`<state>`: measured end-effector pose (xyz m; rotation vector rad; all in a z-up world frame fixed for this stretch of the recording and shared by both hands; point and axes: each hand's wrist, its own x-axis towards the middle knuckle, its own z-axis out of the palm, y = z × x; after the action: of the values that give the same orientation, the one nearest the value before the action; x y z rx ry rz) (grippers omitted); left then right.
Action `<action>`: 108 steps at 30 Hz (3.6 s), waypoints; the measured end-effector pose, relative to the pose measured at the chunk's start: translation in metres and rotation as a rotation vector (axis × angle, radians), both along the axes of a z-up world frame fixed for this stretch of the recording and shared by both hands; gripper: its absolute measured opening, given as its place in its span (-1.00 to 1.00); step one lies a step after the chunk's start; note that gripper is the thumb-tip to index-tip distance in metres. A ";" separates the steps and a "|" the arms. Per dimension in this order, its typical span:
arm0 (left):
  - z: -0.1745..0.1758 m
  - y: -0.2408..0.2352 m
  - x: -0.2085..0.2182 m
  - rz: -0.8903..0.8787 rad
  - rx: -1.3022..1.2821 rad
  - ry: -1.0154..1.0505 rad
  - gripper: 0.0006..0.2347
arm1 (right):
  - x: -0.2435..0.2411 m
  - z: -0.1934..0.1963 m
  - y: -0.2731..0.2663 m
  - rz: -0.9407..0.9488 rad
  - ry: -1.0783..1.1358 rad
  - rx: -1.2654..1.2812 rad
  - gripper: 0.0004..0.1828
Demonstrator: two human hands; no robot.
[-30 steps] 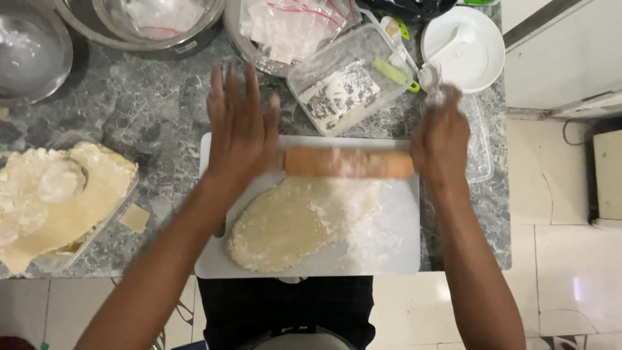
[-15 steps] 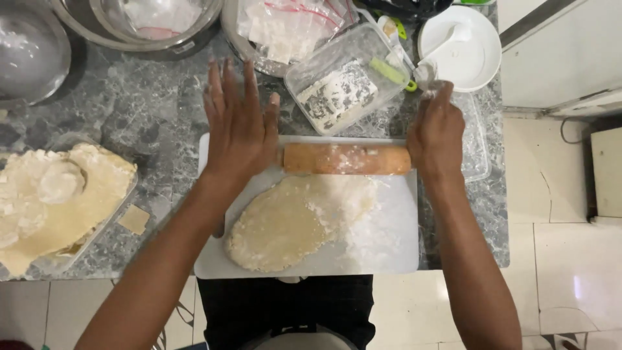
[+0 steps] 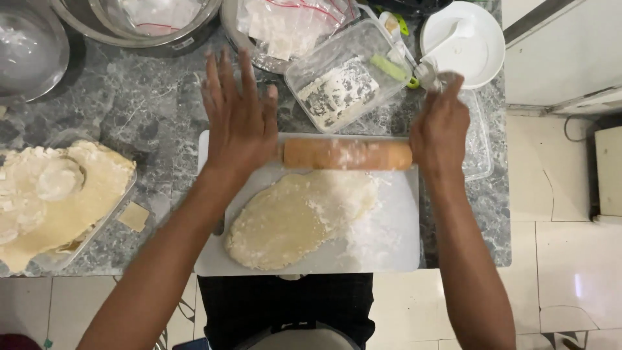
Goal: Rolling out a piece of dough on a floured cutting board using a wooden rolling pin
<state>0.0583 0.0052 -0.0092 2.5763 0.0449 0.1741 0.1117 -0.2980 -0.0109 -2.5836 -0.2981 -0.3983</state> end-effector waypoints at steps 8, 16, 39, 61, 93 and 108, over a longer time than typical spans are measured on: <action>-0.016 0.003 -0.050 -0.085 0.188 -0.150 -0.51 | -0.065 -0.010 -0.020 -0.045 0.003 -0.170 -0.87; -0.016 0.004 -0.047 -0.125 0.068 -0.140 -0.48 | -0.056 0.001 -0.015 -0.001 0.063 -0.160 -0.41; -0.007 0.002 -0.044 -0.165 0.109 -0.005 -0.42 | -0.047 0.003 -0.017 0.075 0.026 -0.083 -0.53; 0.022 -0.001 -0.073 -0.235 0.112 -0.037 -0.39 | -0.118 0.003 -0.027 -0.093 0.171 -0.089 -0.66; -0.010 0.003 -0.059 -0.114 0.281 -0.297 -0.52 | -0.105 -0.020 -0.031 0.156 -0.168 -0.288 -0.35; -0.016 0.002 -0.063 -0.057 0.141 0.011 -0.47 | -0.097 0.006 -0.018 0.077 0.182 -0.097 -0.34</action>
<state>-0.0049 0.0074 -0.0253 2.7161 -0.0373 0.1461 0.0144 -0.3159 -0.0054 -2.6698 -0.3584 -0.1232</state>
